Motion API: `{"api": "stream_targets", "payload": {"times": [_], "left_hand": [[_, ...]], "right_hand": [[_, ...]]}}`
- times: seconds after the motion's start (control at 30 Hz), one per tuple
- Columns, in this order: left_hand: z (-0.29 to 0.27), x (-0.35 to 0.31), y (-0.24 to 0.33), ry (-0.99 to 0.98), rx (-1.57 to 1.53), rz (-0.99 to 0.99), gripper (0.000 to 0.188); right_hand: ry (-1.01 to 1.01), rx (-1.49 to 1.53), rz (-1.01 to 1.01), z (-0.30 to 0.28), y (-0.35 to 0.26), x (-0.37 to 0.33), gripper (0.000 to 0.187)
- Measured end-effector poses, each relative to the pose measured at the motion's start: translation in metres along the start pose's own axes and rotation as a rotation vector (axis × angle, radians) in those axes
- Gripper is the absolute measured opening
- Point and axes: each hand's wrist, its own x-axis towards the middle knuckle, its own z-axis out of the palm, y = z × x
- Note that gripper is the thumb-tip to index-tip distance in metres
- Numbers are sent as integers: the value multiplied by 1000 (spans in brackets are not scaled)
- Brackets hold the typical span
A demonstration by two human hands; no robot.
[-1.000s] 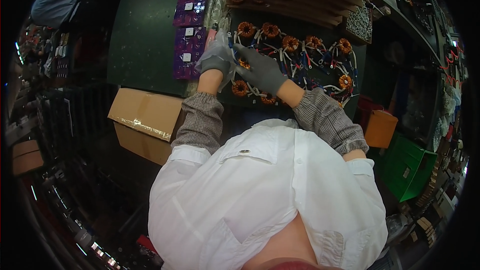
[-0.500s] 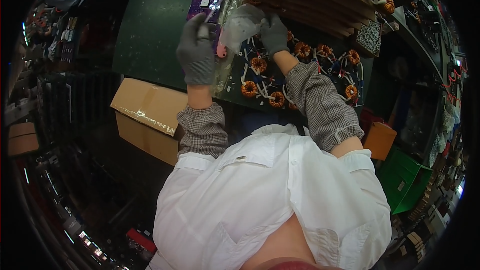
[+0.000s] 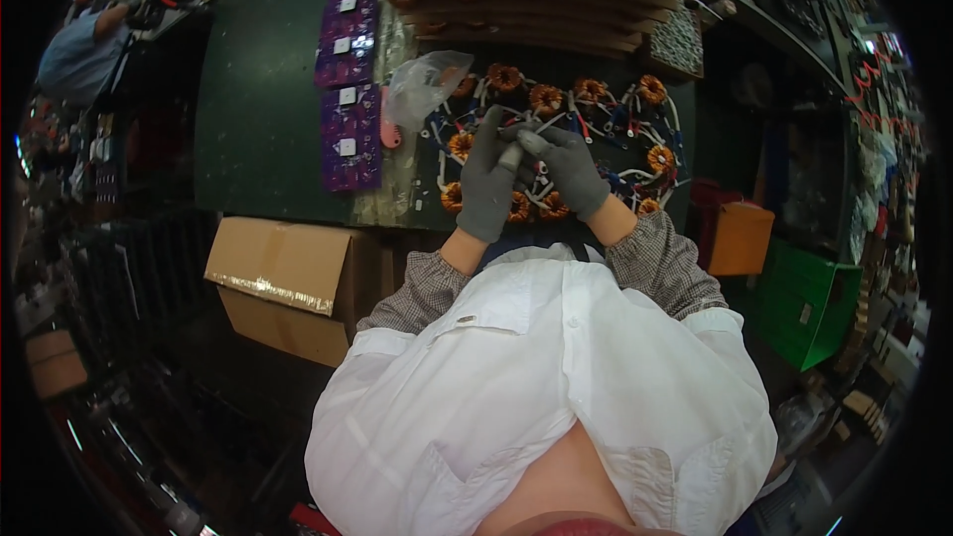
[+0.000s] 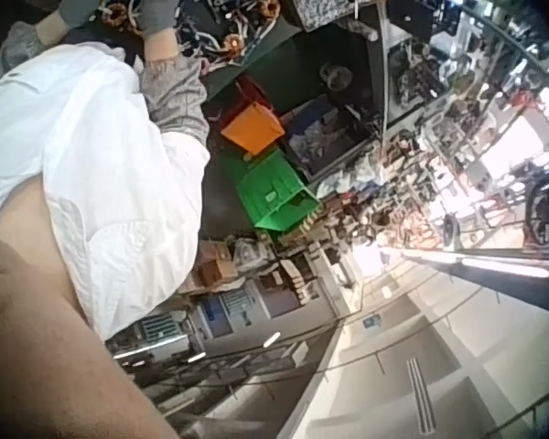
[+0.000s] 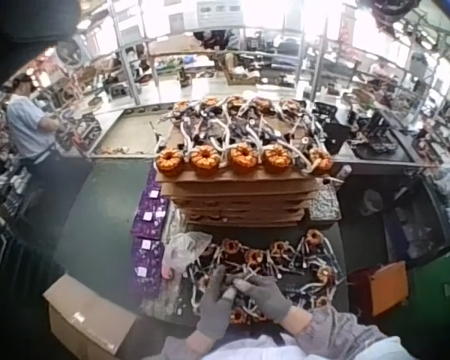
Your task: The recorder is assembling and preparing electrical transformer cores by bundling wires and securing them with zip ties on a factory assembly line.
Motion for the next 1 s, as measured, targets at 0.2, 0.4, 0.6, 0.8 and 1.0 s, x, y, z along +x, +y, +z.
{"api": "stream_targets", "payload": {"times": [0.2,0.4,0.6,0.8,1.0], "left_hand": [[64,49,-36,-349,458,16,46],[157,122,-66,-675,1136,493,25],[210,159,-89,-1190,1872,801,31],[194,174,-94,-1300,1747,924,26],[205,158,-91,-1011,1325,280,31]], "right_hand": [[619,208,-183,-81,6,-23,26],[938,147,-217,-166,2,-74,24],[1003,176,-215,-192,11,-104,18],[1009,101,-245,-210,12,-107,19],[968,168,-244,-218,3,-101,20]]}}
